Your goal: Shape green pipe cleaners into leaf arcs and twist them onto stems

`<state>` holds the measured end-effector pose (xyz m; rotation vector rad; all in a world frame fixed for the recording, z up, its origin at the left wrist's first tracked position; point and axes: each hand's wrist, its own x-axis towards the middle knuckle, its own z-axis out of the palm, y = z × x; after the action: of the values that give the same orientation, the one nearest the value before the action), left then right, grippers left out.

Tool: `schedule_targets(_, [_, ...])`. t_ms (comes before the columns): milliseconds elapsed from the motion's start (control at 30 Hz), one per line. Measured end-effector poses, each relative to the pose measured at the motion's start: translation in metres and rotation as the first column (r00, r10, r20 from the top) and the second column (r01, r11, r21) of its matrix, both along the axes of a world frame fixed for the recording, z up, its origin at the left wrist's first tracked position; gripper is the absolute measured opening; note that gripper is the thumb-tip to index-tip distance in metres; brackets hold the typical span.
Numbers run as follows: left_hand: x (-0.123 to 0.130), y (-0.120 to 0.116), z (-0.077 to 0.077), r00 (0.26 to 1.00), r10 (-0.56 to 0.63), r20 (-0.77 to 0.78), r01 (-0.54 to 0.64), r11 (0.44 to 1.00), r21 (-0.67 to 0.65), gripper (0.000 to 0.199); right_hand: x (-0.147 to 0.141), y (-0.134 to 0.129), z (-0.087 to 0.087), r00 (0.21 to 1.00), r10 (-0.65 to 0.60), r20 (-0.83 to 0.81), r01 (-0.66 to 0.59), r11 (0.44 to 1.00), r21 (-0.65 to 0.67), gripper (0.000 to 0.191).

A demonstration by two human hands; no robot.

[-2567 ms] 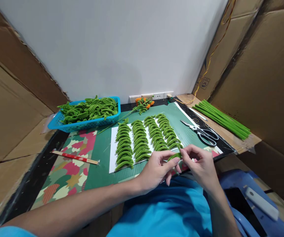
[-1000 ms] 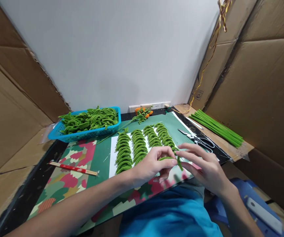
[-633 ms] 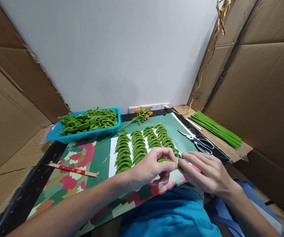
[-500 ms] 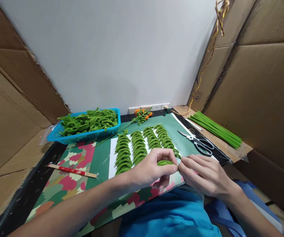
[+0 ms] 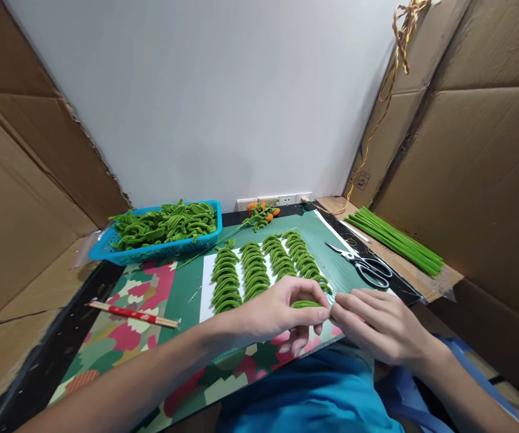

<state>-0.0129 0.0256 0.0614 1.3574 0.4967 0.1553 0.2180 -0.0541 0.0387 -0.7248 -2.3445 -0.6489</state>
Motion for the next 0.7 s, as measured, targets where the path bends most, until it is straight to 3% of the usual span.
schedule_targets(133, [0.001, -0.002, 0.001, 0.999, -0.038, 0.029, 0.037, 0.999, 0.033, 0.043, -0.002, -0.002, -0.006, 0.998, 0.008, -0.065, -0.016, 0.993, -0.115, 0.020])
schedule_targets(267, [0.003, -0.010, 0.003, 0.998, 0.009, 0.065, -0.016, 0.994, 0.104, 0.038, -0.010, -0.005, -0.010, 0.974, 0.000, -0.227, -0.057, 0.969, -0.242, 0.015])
schedule_targets(367, [0.002, -0.018, 0.007, 0.997, 0.023, 0.076, -0.039, 0.977, 0.211, 0.031, -0.017, -0.007, -0.013, 0.900, -0.013, -0.435, -0.153, 0.926, -0.344, 0.014])
schedule_targets(467, [0.000, -0.024, 0.011, 0.995, 0.073, 0.067, -0.093, 0.920, 0.382, 0.023, -0.022, -0.010, -0.019, 0.796, -0.038, -0.604, -0.294, 0.848, -0.440, 0.014])
schedule_targets(533, [-0.002, -0.026, 0.011, 0.992, 0.100, 0.082, -0.129, 0.841, 0.526, 0.019, -0.025, -0.012, -0.023, 0.699, -0.146, -0.700, -0.387, 0.746, -0.542, 0.018])
schedule_targets(567, [-0.002, -0.025, 0.010, 0.989, 0.100, 0.106, -0.144, 0.779, 0.610, 0.017, -0.026, -0.013, -0.025, 0.631, -0.226, -0.742, -0.458, 0.663, -0.592, 0.022])
schedule_targets(633, [-0.003, -0.023, 0.006, 0.984, 0.065, 0.166, -0.170, 0.621, 0.765, 0.012, -0.029, -0.015, -0.028, 0.471, -0.407, -0.783, -0.652, 0.437, -0.619, 0.030])
schedule_targets(700, [-0.002, -0.019, 0.003, 0.977, 0.021, 0.212, -0.195, 0.493, 0.848, 0.010, -0.032, -0.015, -0.029, 0.329, -0.567, -0.755, -0.824, 0.217, -0.523, 0.034])
